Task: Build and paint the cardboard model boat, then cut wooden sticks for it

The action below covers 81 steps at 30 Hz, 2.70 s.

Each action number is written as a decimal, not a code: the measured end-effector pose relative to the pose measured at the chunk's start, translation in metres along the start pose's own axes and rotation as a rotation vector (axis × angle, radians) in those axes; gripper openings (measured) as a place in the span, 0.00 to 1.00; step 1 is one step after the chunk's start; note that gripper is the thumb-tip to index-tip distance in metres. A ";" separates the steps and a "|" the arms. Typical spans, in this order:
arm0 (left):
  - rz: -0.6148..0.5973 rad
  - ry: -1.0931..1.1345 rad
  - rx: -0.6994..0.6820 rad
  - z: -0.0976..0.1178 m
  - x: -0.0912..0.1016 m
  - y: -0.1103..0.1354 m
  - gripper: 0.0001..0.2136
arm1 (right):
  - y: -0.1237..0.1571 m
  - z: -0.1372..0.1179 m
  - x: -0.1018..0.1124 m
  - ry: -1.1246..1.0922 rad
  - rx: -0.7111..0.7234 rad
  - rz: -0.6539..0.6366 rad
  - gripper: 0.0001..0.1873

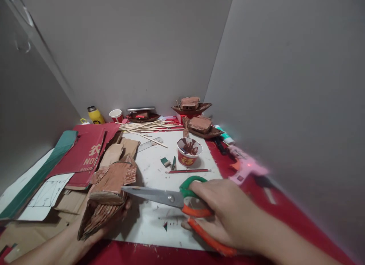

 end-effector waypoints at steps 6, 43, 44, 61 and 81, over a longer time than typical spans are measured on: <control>0.203 0.073 -0.292 0.046 -0.002 0.002 0.23 | -0.005 0.009 -0.002 0.092 0.015 -0.088 0.12; -0.389 -0.292 -0.584 -0.023 -0.059 0.027 0.30 | -0.013 -0.020 -0.016 -1.153 -0.247 0.235 0.55; -0.395 -0.301 -0.587 -0.023 -0.058 0.029 0.31 | -0.013 -0.018 -0.012 -1.133 -0.225 0.224 0.54; -0.073 -0.468 -0.434 -0.012 0.009 0.043 0.23 | -0.017 0.010 -0.015 -0.691 -0.076 -0.033 0.46; 0.078 -0.510 -0.554 0.000 0.024 0.010 0.11 | 0.003 0.017 0.007 -0.094 -0.201 -0.376 0.11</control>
Point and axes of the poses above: each hand's wrist, its own y-axis away from the middle knuckle, its own x-axis out of the back of the hand, z = x × y, the point moved 4 cm from there along -y, towards the middle knuckle, and after that the axes turned 1 degree about -z, right-handed, at the moved point
